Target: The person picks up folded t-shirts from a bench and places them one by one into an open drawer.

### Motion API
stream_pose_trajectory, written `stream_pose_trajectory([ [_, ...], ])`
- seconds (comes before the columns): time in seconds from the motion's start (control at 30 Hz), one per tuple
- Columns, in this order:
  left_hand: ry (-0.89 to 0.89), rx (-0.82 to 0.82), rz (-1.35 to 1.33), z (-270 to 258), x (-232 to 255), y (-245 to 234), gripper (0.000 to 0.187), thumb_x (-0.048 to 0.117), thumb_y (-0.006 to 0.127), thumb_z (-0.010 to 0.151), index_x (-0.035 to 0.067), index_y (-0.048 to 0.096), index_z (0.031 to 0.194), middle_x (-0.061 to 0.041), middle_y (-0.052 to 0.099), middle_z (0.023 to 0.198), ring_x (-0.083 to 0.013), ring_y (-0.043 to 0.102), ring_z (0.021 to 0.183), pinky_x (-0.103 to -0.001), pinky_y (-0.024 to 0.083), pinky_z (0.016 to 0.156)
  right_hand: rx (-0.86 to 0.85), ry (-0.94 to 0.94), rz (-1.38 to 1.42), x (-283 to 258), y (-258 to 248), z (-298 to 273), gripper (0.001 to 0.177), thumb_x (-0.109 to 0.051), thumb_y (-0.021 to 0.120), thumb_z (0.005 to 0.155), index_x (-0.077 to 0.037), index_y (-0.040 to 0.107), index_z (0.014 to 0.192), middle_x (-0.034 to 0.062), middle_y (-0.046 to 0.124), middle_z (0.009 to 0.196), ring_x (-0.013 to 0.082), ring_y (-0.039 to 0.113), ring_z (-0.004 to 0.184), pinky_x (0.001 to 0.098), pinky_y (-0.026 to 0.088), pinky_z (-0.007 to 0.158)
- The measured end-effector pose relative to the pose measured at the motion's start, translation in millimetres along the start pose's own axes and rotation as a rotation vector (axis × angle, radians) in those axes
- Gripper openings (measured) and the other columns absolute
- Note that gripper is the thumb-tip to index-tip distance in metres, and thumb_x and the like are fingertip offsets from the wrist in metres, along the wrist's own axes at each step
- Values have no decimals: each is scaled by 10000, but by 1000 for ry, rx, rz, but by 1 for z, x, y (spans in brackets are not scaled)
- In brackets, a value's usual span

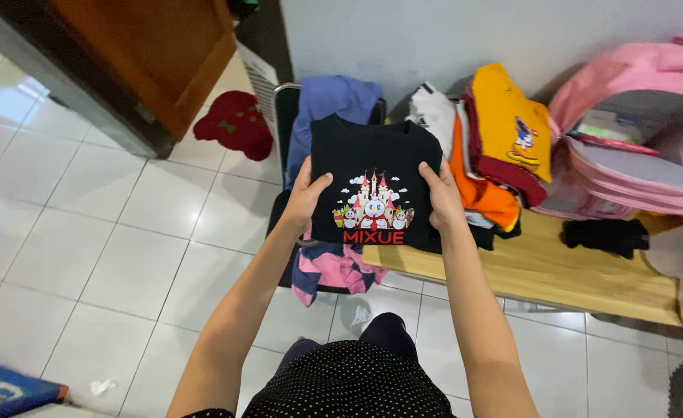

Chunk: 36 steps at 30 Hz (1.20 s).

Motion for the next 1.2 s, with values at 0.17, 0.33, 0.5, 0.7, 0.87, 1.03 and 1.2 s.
stream_pose_trajectory([
  [0.17, 51, 64, 49, -34, 30, -45, 502, 13, 570, 970, 28, 475, 1462, -63, 591, 1397, -143, 546, 1279, -310, 415, 1118, -60, 10, -38, 16, 56, -13, 525, -167, 605, 995, -134, 480, 1504, 52, 620, 1392, 171, 588, 1246, 325, 479, 1052],
  [0.33, 63, 111, 29, -73, 57, -89, 508, 16, 560, 982, 17, 453, 1478, -79, 597, 1386, -147, 553, 1269, -318, 425, 1109, -146, 36, -29, 44, 111, -27, 525, -171, 608, 995, -138, 478, 1503, 51, 623, 1380, 174, 590, 1235, 329, 480, 1045],
  [0.5, 98, 166, 31, -114, 84, -132, 545, 20, 555, 981, 25, 426, 1511, -74, 584, 1409, -151, 548, 1281, -320, 421, 1117, -214, 58, -44, 72, 162, -39, 505, -158, 616, 1000, -128, 498, 1491, 44, 630, 1374, 171, 595, 1233, 326, 478, 1051],
  [0.7, 118, 274, 50, -164, 113, -177, 578, 38, 551, 967, 50, 397, 1524, -77, 575, 1413, -151, 548, 1280, -313, 420, 1109, -343, 75, -5, 106, 224, -50, 486, -134, 601, 1009, -104, 504, 1484, 44, 645, 1356, 172, 617, 1202, 320, 496, 1037],
  [0.87, 164, 347, 85, -203, 136, -208, 540, 58, 549, 971, 38, 433, 1497, -81, 599, 1361, -148, 568, 1241, -311, 445, 1083, -487, 85, -15, 119, 279, -63, 479, -126, 597, 1023, -96, 504, 1492, 52, 637, 1368, 171, 610, 1214, 319, 495, 1042],
  [1.03, 230, 403, 45, -236, 150, -240, 469, 71, 569, 1001, 12, 467, 1456, -87, 613, 1297, -148, 576, 1191, -320, 469, 1051, -519, 204, -32, 131, 331, -75, 499, -133, 592, 992, -131, 497, 1482, 39, 647, 1342, 175, 630, 1178, 325, 525, 998],
  [1.2, 253, 549, 64, -258, 159, -274, 487, 79, 575, 980, 42, 463, 1453, -59, 618, 1298, -127, 588, 1180, -304, 474, 1041, -622, 235, -63, 152, 378, -70, 485, -126, 598, 996, -108, 511, 1473, 69, 658, 1318, 196, 638, 1146, 342, 538, 973],
])
Point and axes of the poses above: each hand's wrist, its own z-axis towards the middle knuckle, its own y-axis out of the palm, x = y × z, the point moved 7 cm from there along z, towards the middle knuckle
